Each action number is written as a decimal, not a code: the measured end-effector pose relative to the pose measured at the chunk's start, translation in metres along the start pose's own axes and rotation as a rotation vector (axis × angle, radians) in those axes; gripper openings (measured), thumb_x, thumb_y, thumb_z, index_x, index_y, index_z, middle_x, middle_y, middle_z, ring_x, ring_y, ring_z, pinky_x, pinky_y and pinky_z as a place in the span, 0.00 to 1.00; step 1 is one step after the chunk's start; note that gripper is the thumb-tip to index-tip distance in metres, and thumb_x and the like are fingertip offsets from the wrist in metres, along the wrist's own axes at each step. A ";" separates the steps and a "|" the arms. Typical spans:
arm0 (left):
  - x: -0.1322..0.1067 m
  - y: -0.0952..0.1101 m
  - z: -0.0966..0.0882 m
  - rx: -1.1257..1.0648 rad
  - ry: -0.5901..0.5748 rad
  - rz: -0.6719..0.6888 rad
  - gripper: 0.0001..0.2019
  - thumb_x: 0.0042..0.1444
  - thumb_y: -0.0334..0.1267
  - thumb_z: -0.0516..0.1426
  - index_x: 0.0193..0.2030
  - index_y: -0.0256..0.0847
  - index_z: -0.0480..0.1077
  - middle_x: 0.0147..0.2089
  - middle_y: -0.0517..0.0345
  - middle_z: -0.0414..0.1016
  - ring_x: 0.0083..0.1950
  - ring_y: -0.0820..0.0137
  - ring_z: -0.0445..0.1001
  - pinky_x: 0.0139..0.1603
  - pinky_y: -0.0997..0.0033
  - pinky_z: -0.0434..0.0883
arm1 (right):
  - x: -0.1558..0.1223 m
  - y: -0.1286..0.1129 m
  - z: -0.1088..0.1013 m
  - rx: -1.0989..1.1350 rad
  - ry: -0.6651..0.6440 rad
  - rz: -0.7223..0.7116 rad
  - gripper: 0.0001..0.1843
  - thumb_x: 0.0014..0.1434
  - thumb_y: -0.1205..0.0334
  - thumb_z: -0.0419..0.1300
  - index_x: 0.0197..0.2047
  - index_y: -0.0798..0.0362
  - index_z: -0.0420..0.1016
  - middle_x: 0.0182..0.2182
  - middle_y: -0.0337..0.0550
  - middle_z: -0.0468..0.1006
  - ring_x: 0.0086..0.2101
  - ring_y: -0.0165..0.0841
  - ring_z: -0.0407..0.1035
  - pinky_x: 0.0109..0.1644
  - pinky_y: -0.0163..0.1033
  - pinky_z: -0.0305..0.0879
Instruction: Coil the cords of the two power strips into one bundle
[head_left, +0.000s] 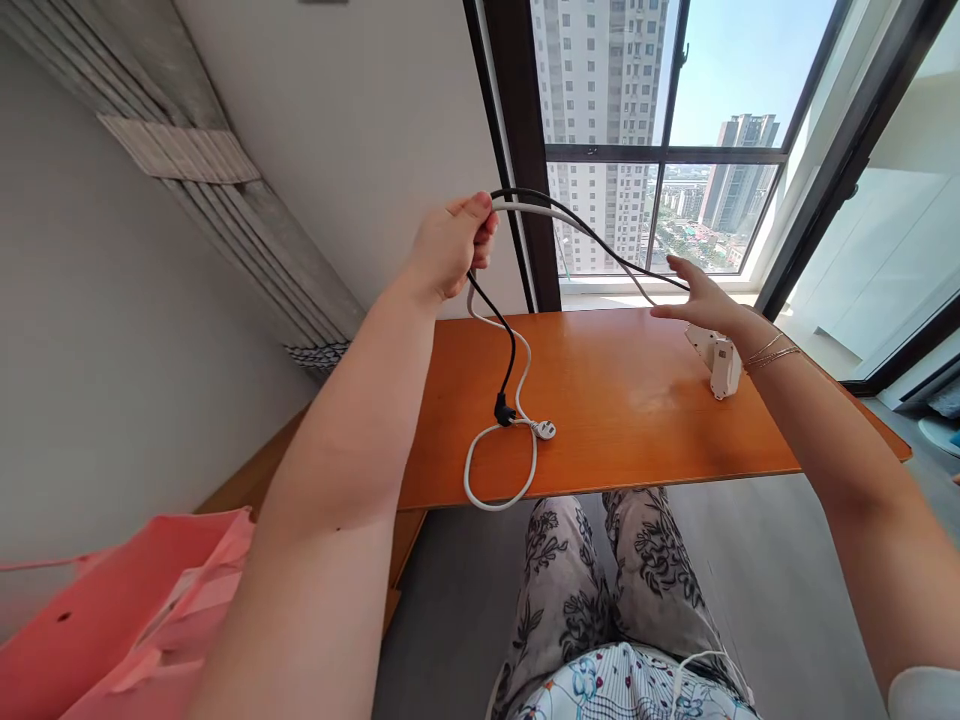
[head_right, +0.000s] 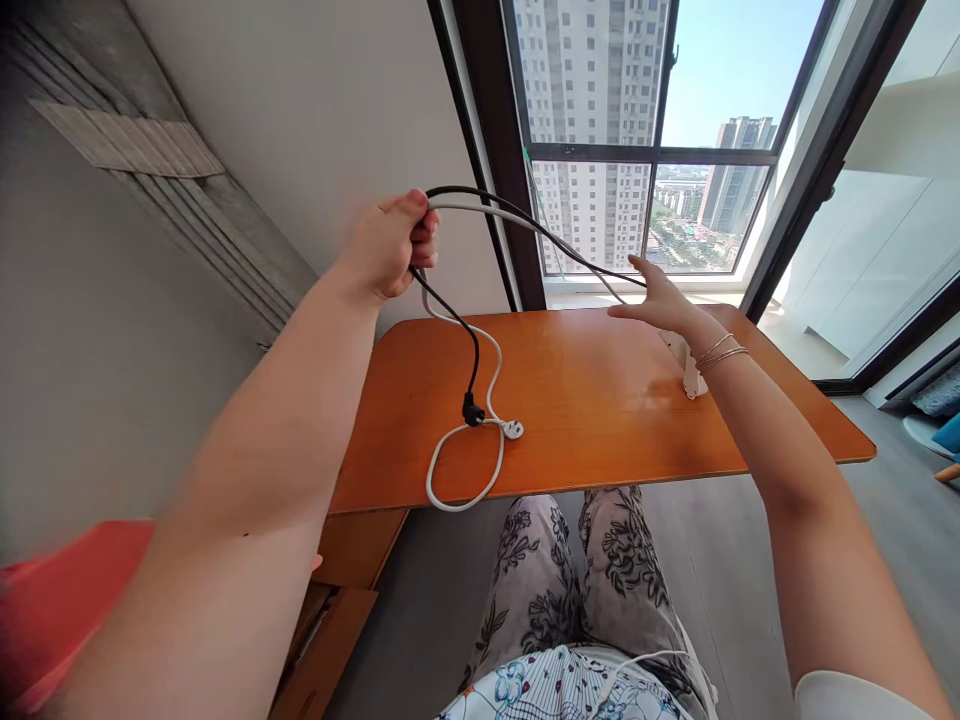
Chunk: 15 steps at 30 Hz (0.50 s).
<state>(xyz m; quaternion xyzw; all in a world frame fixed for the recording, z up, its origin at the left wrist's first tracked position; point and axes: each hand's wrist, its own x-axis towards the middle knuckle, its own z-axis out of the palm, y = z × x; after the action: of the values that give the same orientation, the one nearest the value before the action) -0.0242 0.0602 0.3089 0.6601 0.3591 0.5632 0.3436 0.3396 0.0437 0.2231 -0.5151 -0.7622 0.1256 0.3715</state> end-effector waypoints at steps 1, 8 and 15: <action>0.000 0.000 0.005 0.018 -0.019 0.032 0.26 0.67 0.58 0.52 0.25 0.40 0.61 0.22 0.66 0.48 0.22 0.81 0.45 0.26 0.73 0.49 | 0.005 -0.017 0.008 0.040 -0.005 -0.090 0.60 0.46 0.37 0.74 0.75 0.44 0.53 0.72 0.51 0.55 0.70 0.57 0.50 0.73 0.64 0.51; -0.007 0.011 0.050 0.006 -0.102 0.249 0.25 0.62 0.60 0.57 0.24 0.41 0.66 0.18 0.66 0.49 0.19 0.78 0.51 0.24 0.71 0.52 | 0.048 -0.104 0.048 0.320 0.058 -0.407 0.40 0.58 0.39 0.68 0.67 0.43 0.62 0.59 0.47 0.70 0.60 0.46 0.66 0.64 0.56 0.67; -0.001 0.012 0.074 -0.114 0.115 0.432 0.18 0.57 0.54 0.65 0.25 0.46 0.69 0.20 0.63 0.58 0.24 0.72 0.63 0.26 0.68 0.58 | 0.045 -0.127 0.057 0.596 -0.063 -0.257 0.27 0.53 0.49 0.74 0.51 0.51 0.72 0.33 0.37 0.70 0.32 0.31 0.68 0.35 0.38 0.74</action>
<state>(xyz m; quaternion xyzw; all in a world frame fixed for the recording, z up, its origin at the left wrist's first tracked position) 0.0502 0.0491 0.3092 0.6679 0.1963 0.6798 0.2308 0.2035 0.0387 0.2763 -0.2794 -0.7617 0.3111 0.4949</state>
